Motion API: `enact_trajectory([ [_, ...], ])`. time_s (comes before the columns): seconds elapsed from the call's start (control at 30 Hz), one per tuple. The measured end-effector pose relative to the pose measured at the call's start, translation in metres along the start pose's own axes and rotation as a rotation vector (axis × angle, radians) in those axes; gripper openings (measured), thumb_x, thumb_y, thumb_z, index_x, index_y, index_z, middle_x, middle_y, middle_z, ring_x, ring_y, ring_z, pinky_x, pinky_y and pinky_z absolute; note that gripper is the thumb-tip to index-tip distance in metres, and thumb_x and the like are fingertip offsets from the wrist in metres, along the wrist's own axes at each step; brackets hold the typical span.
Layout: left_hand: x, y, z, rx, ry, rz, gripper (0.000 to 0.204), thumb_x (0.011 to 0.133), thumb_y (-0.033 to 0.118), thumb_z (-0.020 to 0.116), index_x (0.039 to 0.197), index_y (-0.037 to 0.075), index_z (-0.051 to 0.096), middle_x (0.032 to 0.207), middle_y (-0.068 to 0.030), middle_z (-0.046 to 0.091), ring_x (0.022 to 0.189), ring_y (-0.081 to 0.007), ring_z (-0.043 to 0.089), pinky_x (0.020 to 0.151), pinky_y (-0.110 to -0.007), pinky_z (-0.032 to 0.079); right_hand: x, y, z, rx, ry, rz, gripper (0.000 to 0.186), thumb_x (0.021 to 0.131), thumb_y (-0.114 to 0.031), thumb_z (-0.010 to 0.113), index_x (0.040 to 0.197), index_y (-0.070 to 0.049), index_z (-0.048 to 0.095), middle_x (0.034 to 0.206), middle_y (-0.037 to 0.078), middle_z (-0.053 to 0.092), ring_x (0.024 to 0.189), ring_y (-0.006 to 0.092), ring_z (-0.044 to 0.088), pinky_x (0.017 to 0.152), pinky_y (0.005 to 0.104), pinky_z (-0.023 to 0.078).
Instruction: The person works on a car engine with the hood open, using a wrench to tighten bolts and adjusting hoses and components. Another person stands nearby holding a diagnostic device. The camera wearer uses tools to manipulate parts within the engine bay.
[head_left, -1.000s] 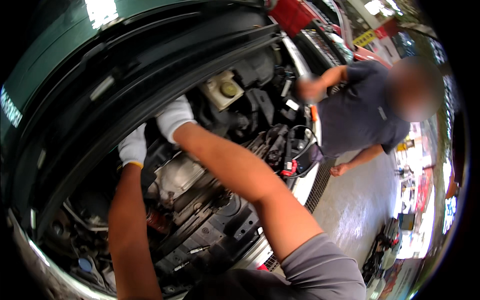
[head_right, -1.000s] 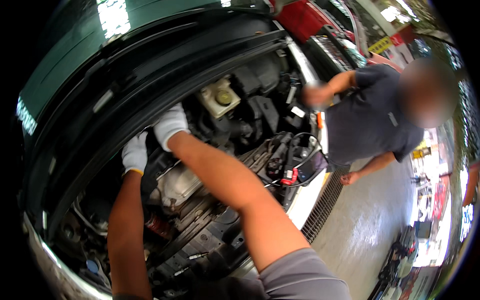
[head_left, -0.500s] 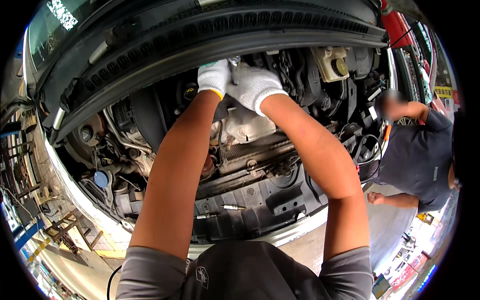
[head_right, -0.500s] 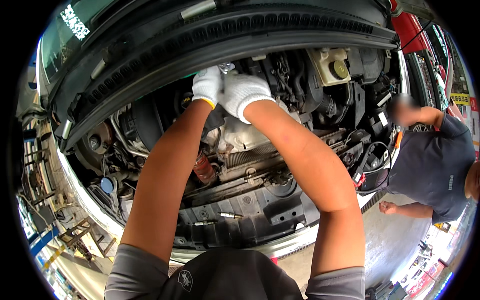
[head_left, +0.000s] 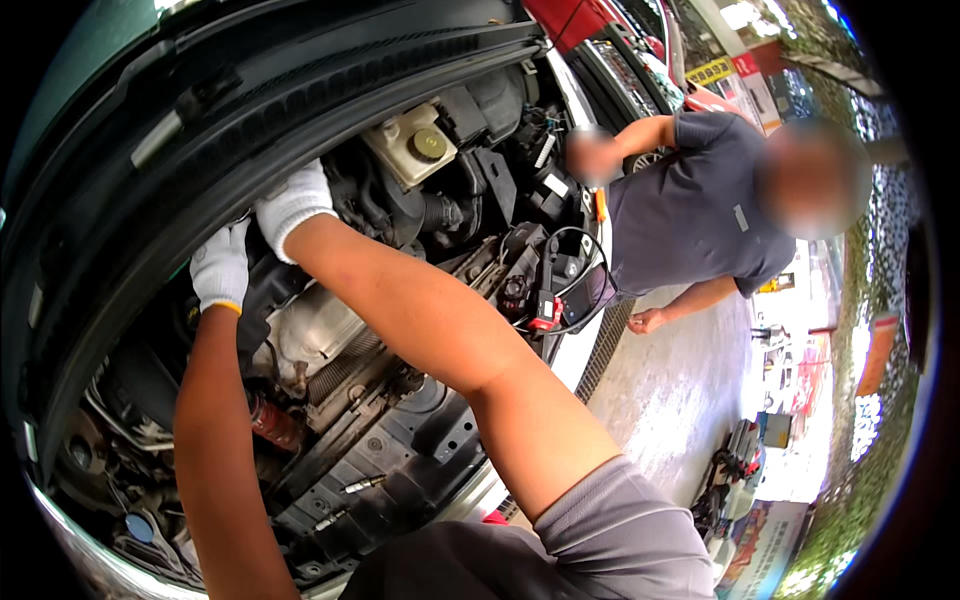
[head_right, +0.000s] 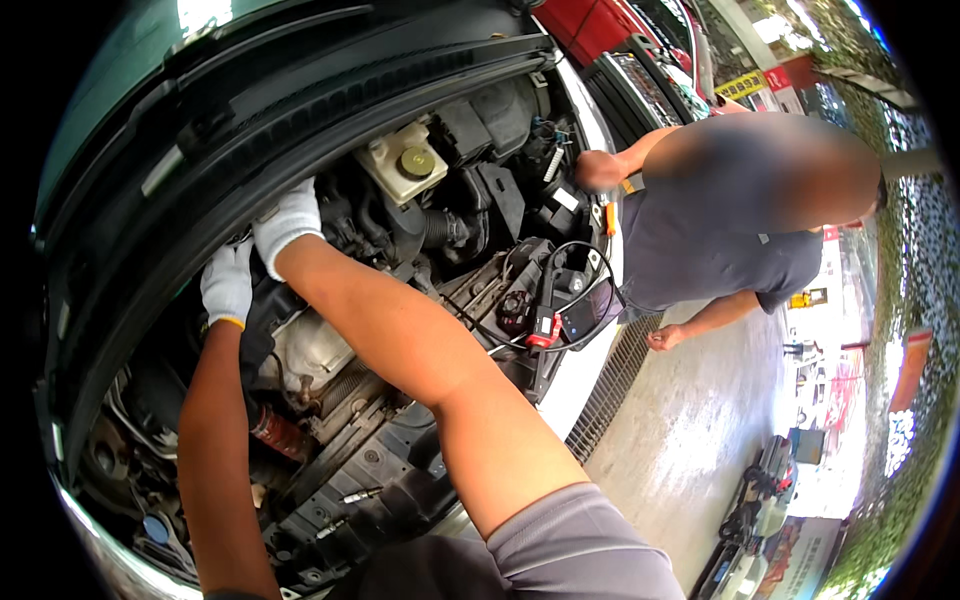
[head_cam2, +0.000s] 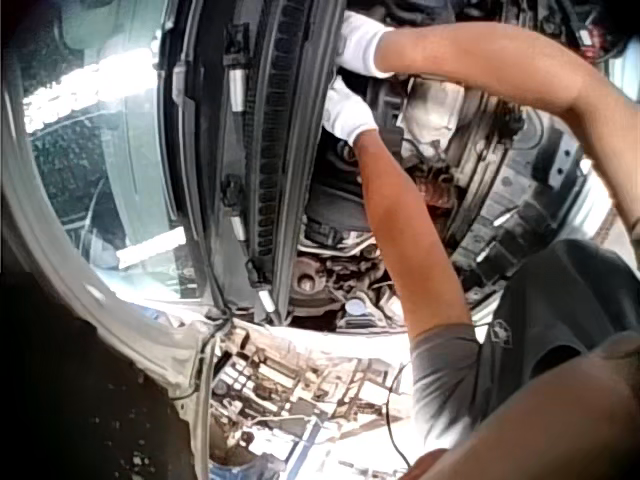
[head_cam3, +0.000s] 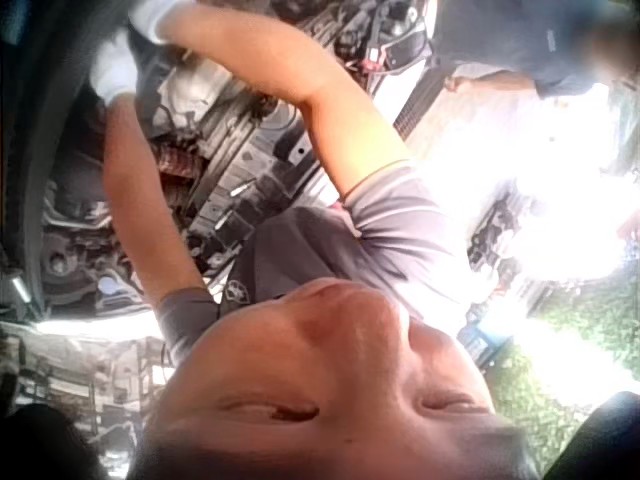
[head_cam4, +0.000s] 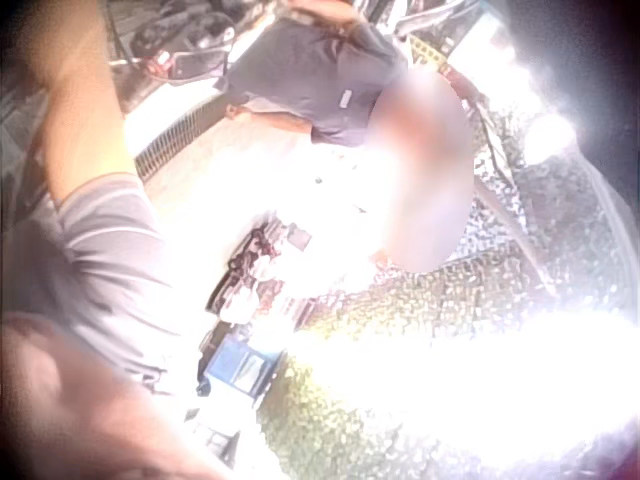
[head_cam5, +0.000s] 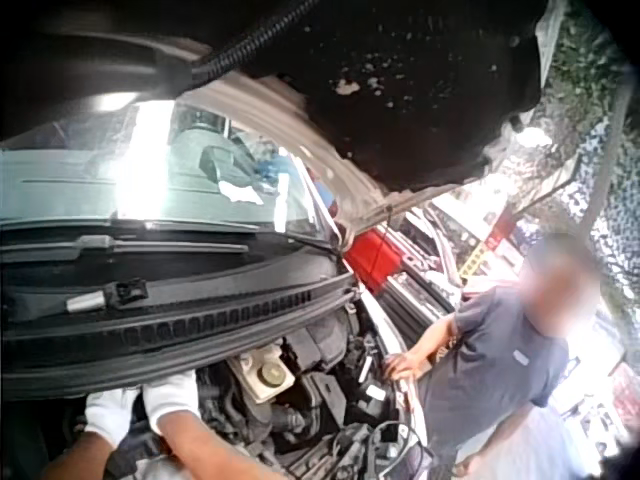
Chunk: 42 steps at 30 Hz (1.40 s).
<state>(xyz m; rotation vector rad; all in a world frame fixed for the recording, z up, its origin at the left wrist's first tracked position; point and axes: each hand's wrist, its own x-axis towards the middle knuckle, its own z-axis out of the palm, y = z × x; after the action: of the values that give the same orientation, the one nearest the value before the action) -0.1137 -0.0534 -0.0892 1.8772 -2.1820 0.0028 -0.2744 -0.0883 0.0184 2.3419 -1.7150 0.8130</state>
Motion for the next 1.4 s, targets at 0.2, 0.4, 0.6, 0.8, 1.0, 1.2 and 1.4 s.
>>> enact_trajectory([
  [0.2, 0.001, -0.011, 0.008, -0.446, 0.014, -0.234, 0.037, 0.104, 0.033, 0.061, 0.129, 0.006, 0.069, 0.128, -0.0203, 0.071, 0.117, -0.0382, 0.067, 0.102, -0.044, 0.052, -0.013, -0.048, -0.020, 0.124, -1.006, 0.187, 0.037, 0.077, -0.022, 0.080, 0.113, -0.009, 0.080, 0.108, 0.014, 0.079, 0.108, 0.0323, 0.074, 0.096, 0.0394, 0.058],
  [0.4, -0.002, -0.021, 0.029, 0.010, 0.229, 0.094, 0.031, 0.105, 0.029, 0.057, 0.127, 0.013, 0.070, 0.127, -0.0143, 0.071, 0.119, -0.0342, 0.065, 0.102, -0.042, 0.051, -0.004, -0.009, -0.015, 0.074, -0.209, 0.059, 0.028, 0.098, -0.020, 0.055, 0.105, -0.007, 0.078, 0.108, 0.016, 0.078, 0.107, 0.0357, 0.072, 0.087, 0.0435, 0.058],
  [0.6, 0.001, -0.003, 0.035, -0.224, 0.285, -0.092, 0.028, 0.101, 0.019, 0.056, 0.122, 0.012, 0.073, 0.120, -0.0152, 0.074, 0.111, -0.0358, 0.069, 0.097, -0.043, 0.054, -0.020, -0.019, 0.002, 0.005, -0.425, 0.158, 0.026, 0.095, -0.015, 0.060, 0.112, -0.005, 0.078, 0.109, 0.017, 0.078, 0.116, 0.0339, 0.072, 0.095, 0.0401, 0.059],
  [0.8, -0.012, -0.024, 0.038, -0.084, 0.176, -0.069, 0.030, 0.101, 0.017, 0.053, 0.124, 0.016, 0.072, 0.122, -0.0165, 0.073, 0.110, -0.0350, 0.070, 0.096, -0.046, 0.055, -0.020, -0.046, -0.032, 0.105, -0.791, 0.036, 0.031, 0.095, -0.021, 0.057, 0.110, -0.005, 0.078, 0.117, 0.018, 0.077, 0.109, 0.0349, 0.074, 0.095, 0.0479, 0.057],
  [1.0, 0.000, 0.004, 0.015, -0.074, 0.232, -0.044, 0.033, 0.106, 0.030, 0.052, 0.135, 0.021, 0.067, 0.126, -0.0145, 0.072, 0.107, -0.0393, 0.070, 0.089, -0.055, 0.057, 0.000, 0.013, -0.001, -0.068, -0.297, 0.025, 0.035, 0.098, -0.026, 0.056, 0.121, -0.007, 0.076, 0.123, 0.013, 0.077, 0.116, 0.0315, 0.072, 0.105, 0.0431, 0.053],
  [1.2, 0.001, -0.009, 0.023, -0.447, 0.137, -0.361, 0.043, 0.104, 0.045, 0.059, 0.133, 0.014, 0.070, 0.133, -0.0172, 0.069, 0.124, -0.0413, 0.062, 0.104, -0.050, 0.050, 0.000, -0.070, -0.062, -0.020, -1.093, 0.059, 0.035, 0.097, -0.028, 0.061, 0.123, -0.008, 0.074, 0.115, 0.016, 0.078, 0.113, 0.0339, 0.073, 0.099, 0.0440, 0.057],
  [1.4, -0.003, -0.006, 0.019, -0.308, 0.155, -0.249, 0.037, 0.105, 0.040, 0.056, 0.125, 0.014, 0.073, 0.121, -0.0155, 0.074, 0.109, -0.0404, 0.069, 0.093, -0.050, 0.055, -0.013, -0.029, -0.025, -0.246, -0.484, -0.179, 0.023, 0.098, -0.022, 0.060, 0.107, -0.010, 0.078, 0.110, 0.014, 0.079, 0.105, 0.0335, 0.075, 0.091, 0.0446, 0.059],
])
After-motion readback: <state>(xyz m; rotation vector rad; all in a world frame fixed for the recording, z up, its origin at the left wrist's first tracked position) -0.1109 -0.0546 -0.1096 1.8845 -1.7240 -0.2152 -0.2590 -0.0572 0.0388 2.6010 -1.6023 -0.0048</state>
